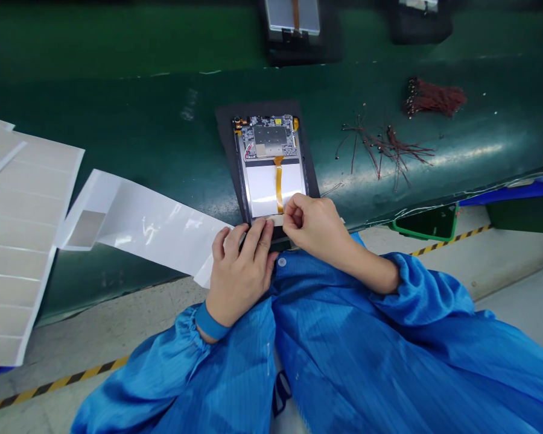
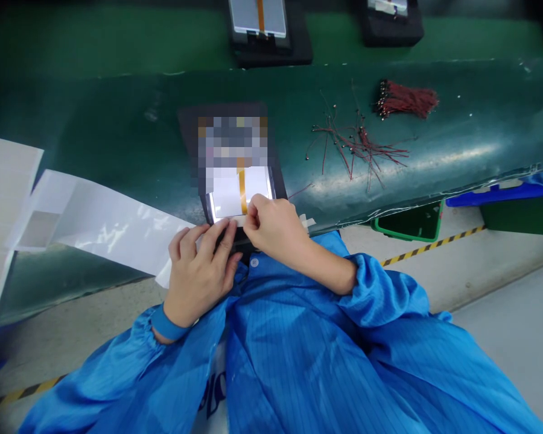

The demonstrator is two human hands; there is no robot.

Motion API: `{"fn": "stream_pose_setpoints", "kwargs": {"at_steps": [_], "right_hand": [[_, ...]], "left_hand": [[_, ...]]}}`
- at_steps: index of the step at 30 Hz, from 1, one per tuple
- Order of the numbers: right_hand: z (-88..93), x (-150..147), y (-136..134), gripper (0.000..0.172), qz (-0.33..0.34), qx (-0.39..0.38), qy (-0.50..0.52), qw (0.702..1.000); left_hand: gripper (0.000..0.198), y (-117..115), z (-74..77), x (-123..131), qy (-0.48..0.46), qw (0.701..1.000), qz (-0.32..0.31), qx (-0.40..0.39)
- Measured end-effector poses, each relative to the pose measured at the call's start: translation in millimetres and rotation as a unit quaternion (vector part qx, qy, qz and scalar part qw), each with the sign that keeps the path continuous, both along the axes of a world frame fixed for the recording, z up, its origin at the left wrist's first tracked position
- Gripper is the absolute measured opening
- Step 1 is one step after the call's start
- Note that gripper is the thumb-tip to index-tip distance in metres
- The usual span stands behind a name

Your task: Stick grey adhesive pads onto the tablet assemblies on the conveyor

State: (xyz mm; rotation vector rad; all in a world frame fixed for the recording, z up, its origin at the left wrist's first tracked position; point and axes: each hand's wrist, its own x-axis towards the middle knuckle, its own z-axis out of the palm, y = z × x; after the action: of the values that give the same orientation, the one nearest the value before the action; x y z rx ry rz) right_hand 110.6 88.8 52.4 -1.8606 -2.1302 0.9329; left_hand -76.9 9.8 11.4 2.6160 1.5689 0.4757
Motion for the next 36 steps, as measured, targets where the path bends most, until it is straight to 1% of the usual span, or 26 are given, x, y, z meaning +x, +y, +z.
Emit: {"fn": "stream_pose_setpoints", "kwargs": {"at_steps": [3,10,16,20,22,24,26,28,31,36], "right_hand": [[0.0,-2.2,0.1,0.004,0.012,-0.001,-0.039,0.999],[-0.2,-6.2,0.9,0.010,0.030,-0.008,-0.089,0.996],[-0.5,-4.8,1.4,0.005,0.025,-0.008,-0.063,0.998],[-5.1,1.6,-1.7,0.003,0.023,0.008,-0.044,0.999],[-9.6,7.4,-6.7,0.008,0.027,0.027,-0.028,0.999],[-15.3,13.3,-13.9,0.018,0.043,0.071,-0.002,0.997],[-21.3,17.6,-21.6,0.027,0.086,0.136,0.024,0.987],[-27.0,20.8,-27.3,0.034,0.135,0.192,0.028,0.972],[-34.5,29.4,-29.2,0.037,0.162,0.225,-0.017,0.961],[-43.1,52.2,-29.1,0.041,0.183,0.274,-0.076,0.941]], "left_hand": [[0.059,0.0,-0.1,1.6,0.006,1.000,0.002,0.003],[0.061,-3.2,0.5,1.8,0.005,1.000,0.003,0.017],[0.059,2.5,6.7,12.1,0.003,1.000,0.019,0.000],[0.052,8.4,7.2,12.1,0.007,0.999,0.030,0.018],[0.052,8.0,6.7,5.2,0.004,0.999,0.040,0.024],[0.052,6.3,6.2,-2.3,0.001,0.998,0.054,0.027],[0.053,5.1,5.8,-6.2,-0.007,0.998,0.059,0.030],[0.053,5.5,5.0,-5.8,-0.024,0.998,0.050,0.032],[0.052,7.6,3.3,-5.9,-0.038,0.998,0.039,0.033],[0.056,4.8,-0.8,-16.9,-0.020,0.998,0.050,0.034]]}}
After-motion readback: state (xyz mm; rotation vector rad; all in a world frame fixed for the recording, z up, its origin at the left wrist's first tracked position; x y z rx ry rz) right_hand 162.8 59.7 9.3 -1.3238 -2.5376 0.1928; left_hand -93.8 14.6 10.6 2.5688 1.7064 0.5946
